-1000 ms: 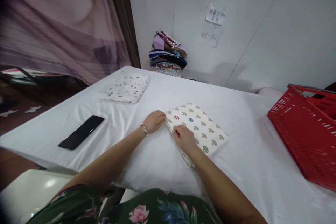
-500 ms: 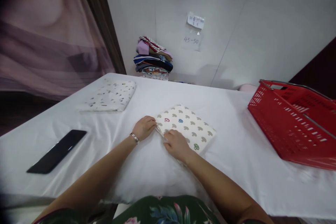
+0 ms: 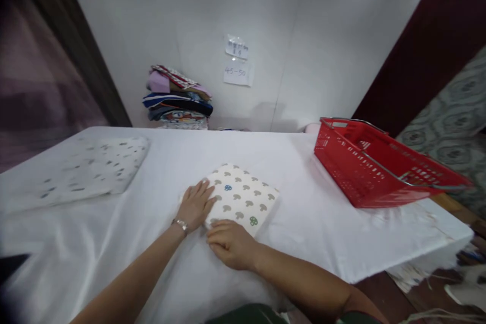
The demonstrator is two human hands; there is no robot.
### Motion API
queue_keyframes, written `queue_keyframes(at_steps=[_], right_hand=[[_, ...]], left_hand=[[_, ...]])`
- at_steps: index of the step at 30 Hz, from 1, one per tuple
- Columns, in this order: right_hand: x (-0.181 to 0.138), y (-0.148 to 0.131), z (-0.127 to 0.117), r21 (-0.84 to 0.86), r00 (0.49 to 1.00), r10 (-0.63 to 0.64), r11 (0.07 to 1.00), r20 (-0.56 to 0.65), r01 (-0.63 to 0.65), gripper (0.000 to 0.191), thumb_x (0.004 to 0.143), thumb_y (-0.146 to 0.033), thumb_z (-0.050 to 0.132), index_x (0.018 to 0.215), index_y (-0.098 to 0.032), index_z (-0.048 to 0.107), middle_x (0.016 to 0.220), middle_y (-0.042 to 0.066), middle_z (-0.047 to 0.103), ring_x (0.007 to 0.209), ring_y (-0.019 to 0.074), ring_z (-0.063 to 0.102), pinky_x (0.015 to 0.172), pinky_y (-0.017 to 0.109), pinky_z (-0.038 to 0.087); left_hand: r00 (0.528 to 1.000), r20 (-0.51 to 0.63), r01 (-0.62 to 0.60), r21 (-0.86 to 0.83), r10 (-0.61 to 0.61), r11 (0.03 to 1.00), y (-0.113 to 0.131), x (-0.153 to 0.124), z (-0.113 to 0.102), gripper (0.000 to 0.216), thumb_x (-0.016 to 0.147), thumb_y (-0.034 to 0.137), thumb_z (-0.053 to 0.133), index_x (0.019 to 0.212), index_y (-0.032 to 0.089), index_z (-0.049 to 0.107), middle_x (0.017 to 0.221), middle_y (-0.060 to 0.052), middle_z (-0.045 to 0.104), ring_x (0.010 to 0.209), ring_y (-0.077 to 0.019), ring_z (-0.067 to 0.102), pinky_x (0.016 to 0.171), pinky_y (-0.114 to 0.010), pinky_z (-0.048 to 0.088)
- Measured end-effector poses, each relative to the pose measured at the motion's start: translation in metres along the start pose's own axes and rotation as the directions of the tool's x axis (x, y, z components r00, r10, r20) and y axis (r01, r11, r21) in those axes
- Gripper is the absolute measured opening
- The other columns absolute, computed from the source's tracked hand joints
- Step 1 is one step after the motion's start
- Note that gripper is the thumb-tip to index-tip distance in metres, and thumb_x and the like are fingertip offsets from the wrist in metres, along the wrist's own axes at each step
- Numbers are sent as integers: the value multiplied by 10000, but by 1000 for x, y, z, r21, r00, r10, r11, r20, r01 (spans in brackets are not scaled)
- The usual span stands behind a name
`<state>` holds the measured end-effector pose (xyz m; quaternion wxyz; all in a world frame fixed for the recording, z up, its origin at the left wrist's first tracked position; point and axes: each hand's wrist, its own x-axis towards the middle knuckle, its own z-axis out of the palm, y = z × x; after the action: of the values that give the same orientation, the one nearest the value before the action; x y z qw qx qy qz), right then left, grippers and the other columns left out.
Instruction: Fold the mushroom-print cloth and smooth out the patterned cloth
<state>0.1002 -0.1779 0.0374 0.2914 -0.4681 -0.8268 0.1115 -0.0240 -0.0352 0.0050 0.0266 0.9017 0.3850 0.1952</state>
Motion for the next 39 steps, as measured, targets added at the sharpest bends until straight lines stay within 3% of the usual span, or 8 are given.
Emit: queue_keyframes(at_steps=[4,10,17,21,26,31,34,39], right_hand=[[4,36,-29,-78,970,180,978,-164,-195,256,856,-232,429,1050,-221,595,1227,49,548,1194,157,422,1011,338,321],[-1,105,-45,-328,813,577,755,-76,-567,515,868,-501,382,1317,-250,410,1455,57,273,1341,270,174,1062,508,134],[-7,109,-40,-339,821,568,761,-61,-552,521,876,-501,361,1331,-249,395,1459,51,265,1343,263,167,1059,486,138],[-14,117,-50,-252,825,558,789,-88,-560,440,871,-424,410,1264,-241,483,1397,68,380,1302,242,286,1041,474,214],[-52,137,-58,45,652,714,682,-255,-730,471,829,-444,465,1218,-189,536,1289,101,503,1189,230,453,1007,415,332],[-80,143,-60,315,529,797,602,-292,-734,520,769,-487,534,1183,-173,560,1187,96,578,1081,240,533,954,421,393],[-80,142,-61,339,508,811,583,-290,-738,531,757,-499,543,1180,-180,560,1181,94,578,1073,246,535,955,436,388],[-67,150,-69,283,511,828,560,-232,-779,521,714,-486,596,1144,-191,588,1203,107,559,1121,266,505,976,445,355]], left_hand=[[1000,18,2,59,-3,998,-9,0,8,447,878,389,353,1250,196,510,1384,-74,407,1309,-263,294,1058,-503,193],[1000,10,-3,90,2,996,-12,3,9,460,873,387,334,1257,202,507,1384,-57,408,1306,-248,299,1063,-495,180],[1000,-7,18,57,-17,998,-9,1,9,428,875,388,360,1239,231,522,1368,-61,431,1298,-250,315,1063,-495,187],[999,-45,-12,8,13,1000,-8,-6,6,387,882,348,374,1214,234,538,1343,-69,463,1278,-256,349,1056,-512,205],[998,-61,28,-54,-31,998,-5,-22,0,372,883,347,386,1205,237,535,1327,-65,482,1268,-252,363,1056,-530,205],[985,-55,154,-117,-162,981,8,-38,-6,382,892,360,376,1237,244,492,1344,-62,463,1289,-255,329,1037,-558,220],[979,-69,182,-137,-193,974,24,-48,-9,353,881,386,402,1171,241,542,1320,-75,487,1273,-282,343,1014,-592,223],[996,-60,-78,-163,69,984,59,-69,-16,371,865,420,444,1158,222,555,1288,-84,516,1258,-270,366,1056,-575,156]])
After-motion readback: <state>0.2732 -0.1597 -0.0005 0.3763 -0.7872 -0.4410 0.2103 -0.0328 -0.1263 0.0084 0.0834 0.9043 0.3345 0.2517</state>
